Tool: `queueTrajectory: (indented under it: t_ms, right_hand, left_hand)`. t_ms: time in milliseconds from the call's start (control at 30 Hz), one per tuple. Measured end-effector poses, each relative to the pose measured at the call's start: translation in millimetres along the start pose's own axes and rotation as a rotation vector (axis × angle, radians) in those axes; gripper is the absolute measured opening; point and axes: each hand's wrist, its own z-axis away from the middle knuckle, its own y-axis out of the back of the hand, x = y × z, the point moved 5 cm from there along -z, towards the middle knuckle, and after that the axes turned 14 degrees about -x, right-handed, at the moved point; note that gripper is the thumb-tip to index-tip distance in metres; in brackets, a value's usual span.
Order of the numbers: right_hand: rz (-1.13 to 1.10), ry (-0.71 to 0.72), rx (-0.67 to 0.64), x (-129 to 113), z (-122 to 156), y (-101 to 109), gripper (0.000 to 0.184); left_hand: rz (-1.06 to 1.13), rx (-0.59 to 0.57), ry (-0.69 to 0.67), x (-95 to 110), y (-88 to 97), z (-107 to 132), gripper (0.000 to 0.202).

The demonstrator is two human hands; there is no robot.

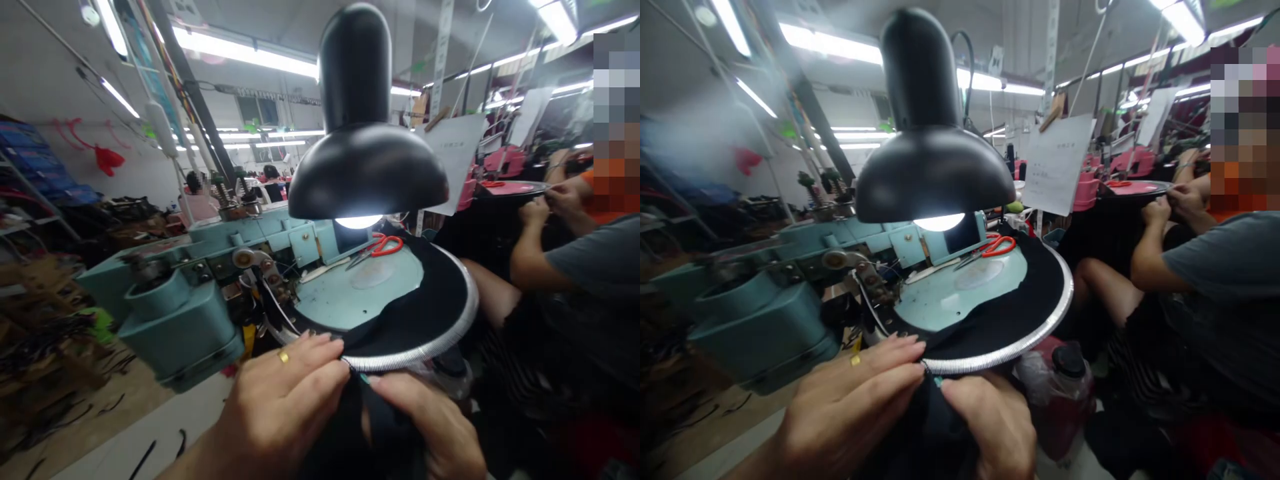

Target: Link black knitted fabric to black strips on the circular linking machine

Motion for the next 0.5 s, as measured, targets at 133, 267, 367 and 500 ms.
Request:
queueTrajectory:
  t_ms: [133,267,367,500]
  right_hand:
    - [0.043,0.044,0.036,-2.5,-3.6,-1.7,0.023]
    - [0.043,0.102,0.022,-2.2,-10.0,3.7,0.02]
    - [0.048,0.049,-0.027,0.3,-11.6,5.9,0.02]
    - [0.04,0.012,-0.008,0.6,-11.4,6.2,0.021]
  left_hand:
    - [0.021,0.035,-0.014,0.7,1.1,-3.0,0.015]
    - [0.045,0.02,0.007,-0.7,-1.1,-3.8,0.015]
    - [0.011,0.01,-0.027,0.8,-4.0,0.9,0.019]
    - [-0.078,0.013,-0.043,1.8,-7.5,7.5,0.026]
